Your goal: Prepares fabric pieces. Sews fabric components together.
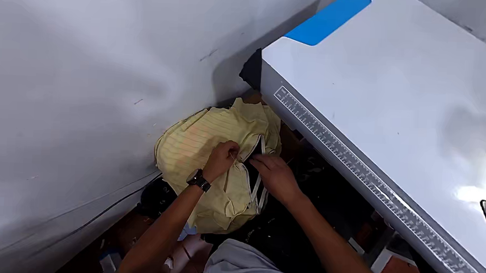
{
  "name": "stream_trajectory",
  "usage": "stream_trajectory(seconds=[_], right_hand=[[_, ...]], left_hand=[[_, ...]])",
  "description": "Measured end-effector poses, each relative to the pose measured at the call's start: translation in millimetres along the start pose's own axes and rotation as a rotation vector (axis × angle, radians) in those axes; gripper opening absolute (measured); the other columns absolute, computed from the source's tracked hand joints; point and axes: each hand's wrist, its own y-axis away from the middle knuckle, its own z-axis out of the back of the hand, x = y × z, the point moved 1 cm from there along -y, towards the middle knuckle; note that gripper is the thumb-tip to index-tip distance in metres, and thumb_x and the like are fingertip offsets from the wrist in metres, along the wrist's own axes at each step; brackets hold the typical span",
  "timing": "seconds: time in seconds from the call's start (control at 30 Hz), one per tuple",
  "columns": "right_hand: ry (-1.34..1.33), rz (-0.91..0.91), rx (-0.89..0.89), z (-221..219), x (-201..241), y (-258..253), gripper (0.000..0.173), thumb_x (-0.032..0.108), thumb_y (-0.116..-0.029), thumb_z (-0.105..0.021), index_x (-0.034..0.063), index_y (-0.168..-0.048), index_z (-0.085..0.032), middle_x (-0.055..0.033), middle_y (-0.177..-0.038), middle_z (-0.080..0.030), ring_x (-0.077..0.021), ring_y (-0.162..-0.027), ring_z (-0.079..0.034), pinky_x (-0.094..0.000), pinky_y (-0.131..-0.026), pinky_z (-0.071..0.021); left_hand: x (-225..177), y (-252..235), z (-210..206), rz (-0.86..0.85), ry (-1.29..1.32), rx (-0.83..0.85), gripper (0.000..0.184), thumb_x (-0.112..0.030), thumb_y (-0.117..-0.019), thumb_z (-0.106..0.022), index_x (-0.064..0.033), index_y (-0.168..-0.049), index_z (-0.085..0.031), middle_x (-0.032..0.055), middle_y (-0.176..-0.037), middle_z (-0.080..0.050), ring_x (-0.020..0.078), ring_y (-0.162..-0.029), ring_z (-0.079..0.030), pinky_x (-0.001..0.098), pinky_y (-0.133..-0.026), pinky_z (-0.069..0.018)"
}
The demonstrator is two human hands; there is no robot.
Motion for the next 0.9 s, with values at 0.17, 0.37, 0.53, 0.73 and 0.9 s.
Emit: stream_trajectory(seconds=[0.17,0.37,0.53,0.73,0.9], right_hand=[[-0.158,0.232,0.155,-46,-47,-67,0.02,-0.002,-0.0986,-0.058,0.0038,-0.112,-0.07,-0.0125,-0.113,-0.073,-0.0289,-0.116,-0.068,-0.0477,-0.112,-0.0476],[-0.59,-0.428,0.119,-16,-18,-72,0.012,0.014,-0.1047,-0.058,0.0085,-0.114,-0.055,-0.0074,-0.088,-0.063,-0.0179,-0.066,-0.06,-0.0365,-0.056,-0.0534],[-0.483,-0.424,0.036,-23,2,-69,0.019,0.004,-0.1035,-0.049,0.0091,-0.109,-0.067,-0.0063,-0.102,-0.064,-0.0203,-0.094,-0.064,-0.0415,-0.083,-0.0564],[-0.475,-0.442,-0.087,-33,11,-64,0.017,0.007,-0.0928,-0.063,0.0102,-0.108,-0.068,-0.0039,-0.106,-0.065,-0.0155,-0.095,-0.065,-0.0349,-0.079,-0.0583],[-0.438,-0.424,-0.387,-39,8,-66,0.015,0.007,-0.0901,-0.07,0.0059,-0.105,-0.068,-0.0068,-0.101,-0.067,-0.0133,-0.09,-0.067,-0.0291,-0.077,-0.0591]], left_hand=[[2,25,8,0.034,0.023,0.014,0.016,-0.009,-0.0963,-0.063,-0.0044,-0.112,-0.066,0.0127,-0.111,-0.066,0.0269,-0.104,-0.064,0.0486,-0.089,-0.0549],[0,28,1,-0.108,0.17,-0.206,0.033,-0.023,-0.0896,-0.077,-0.0063,-0.113,-0.061,0.0091,-0.116,-0.062,0.0212,-0.11,-0.061,0.0431,-0.094,-0.0542],[-10,22,-11,-0.206,-0.134,-0.282,0.023,-0.014,-0.094,-0.065,-0.0069,-0.116,-0.069,0.01,-0.11,-0.067,0.0264,-0.104,-0.065,0.048,-0.091,-0.0535],[-16,28,13,-0.068,0.087,-0.14,0.01,-0.019,-0.0979,-0.068,-0.0113,-0.102,-0.072,0.0032,-0.109,-0.063,0.0147,-0.1,-0.063,0.0342,-0.085,-0.0571],[-25,37,8,-0.189,0.393,-0.214,0.012,-0.02,-0.1017,-0.061,-0.0099,-0.099,-0.067,0.0023,-0.114,-0.065,0.0141,-0.115,-0.062,0.034,-0.097,-0.055]])
